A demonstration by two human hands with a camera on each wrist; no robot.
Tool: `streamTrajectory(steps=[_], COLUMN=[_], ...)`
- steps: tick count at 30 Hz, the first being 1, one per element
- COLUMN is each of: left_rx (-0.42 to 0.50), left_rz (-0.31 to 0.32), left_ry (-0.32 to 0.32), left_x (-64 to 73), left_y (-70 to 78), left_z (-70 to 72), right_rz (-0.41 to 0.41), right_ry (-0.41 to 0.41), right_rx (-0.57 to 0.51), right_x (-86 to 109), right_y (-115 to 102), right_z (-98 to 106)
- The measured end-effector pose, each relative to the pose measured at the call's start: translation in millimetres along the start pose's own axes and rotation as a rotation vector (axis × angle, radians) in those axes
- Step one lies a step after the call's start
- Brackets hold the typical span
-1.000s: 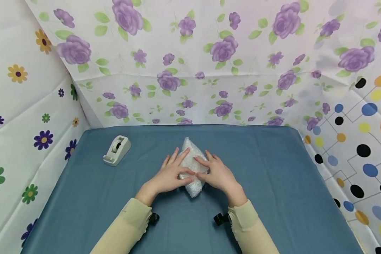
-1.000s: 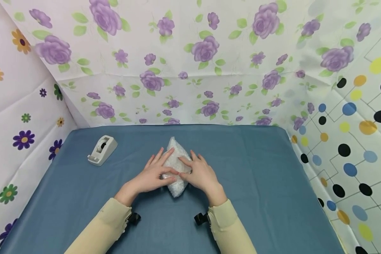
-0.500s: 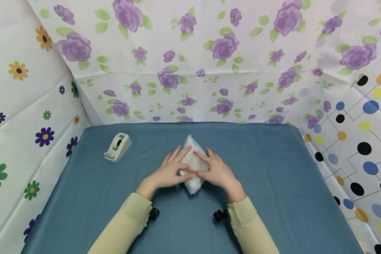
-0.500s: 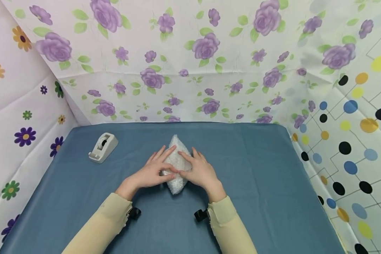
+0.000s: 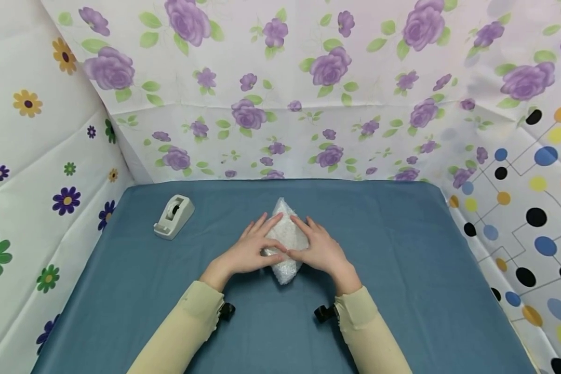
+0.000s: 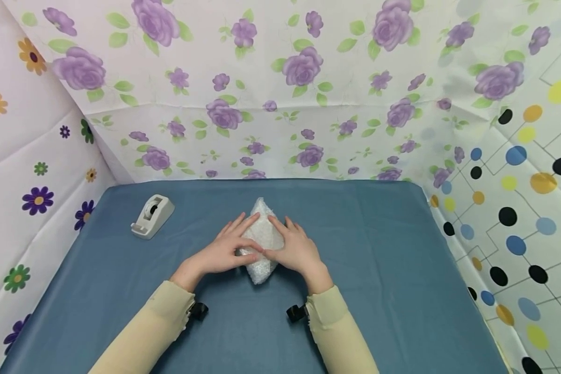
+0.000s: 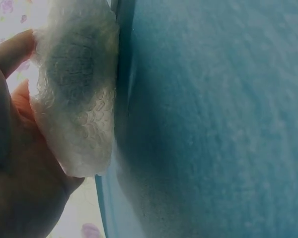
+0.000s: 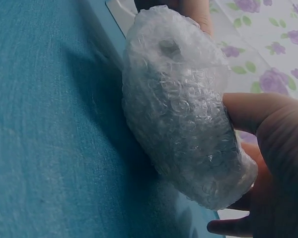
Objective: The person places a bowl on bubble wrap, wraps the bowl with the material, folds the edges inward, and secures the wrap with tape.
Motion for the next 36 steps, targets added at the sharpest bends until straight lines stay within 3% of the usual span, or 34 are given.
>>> streamTrajectory(steps=[13, 17, 23, 28, 33, 36], left_rx=[-0.053, -0.030, 0.014, 0.032, -0.008, -0.018], left_rz=[-0.014, 0.001, 0.061, 0.126, 0.203, 0.303], left_ry=[-0.012, 0.032, 0.163, 0.320, 0.559, 0.734], left_x=[7.0, 12.9, 33.1, 62.6, 102.9, 129.0], left_y=[4.4, 7.4, -2.1, -28.9, -59.3, -75.0], left_z=[4.6, 13.0, 36.3, 62.6, 99.0, 121.9], right_rz=[-0.016, -0.003, 0.001, 0.001, 0.005, 0.003], right_ry=[-0.016, -0.013, -0.005, 0.008, 0.011, 0.009], right_rx=[0.017, 0.025, 0.022, -0.002, -0.017, -0.022], right_x=[-1.3, -1.4, -0.8, 2.0, 3.3, 2.7], right_y=[0.6, -1.8, -3.2, -0.6, -1.8, -4.0], right_z=[-3.9, -1.9, -0.3, -0.5, -1.4, -1.6])
Point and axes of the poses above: each hand's wrist, its own x-axis away from the middle knuckle, its own z-axis out of the back of the hand, y = z × x, the point moved 6 cm from there along -x, towards the middle knuckle, and after that the axes turned 3 degrees about y, right-handed, at the moved point
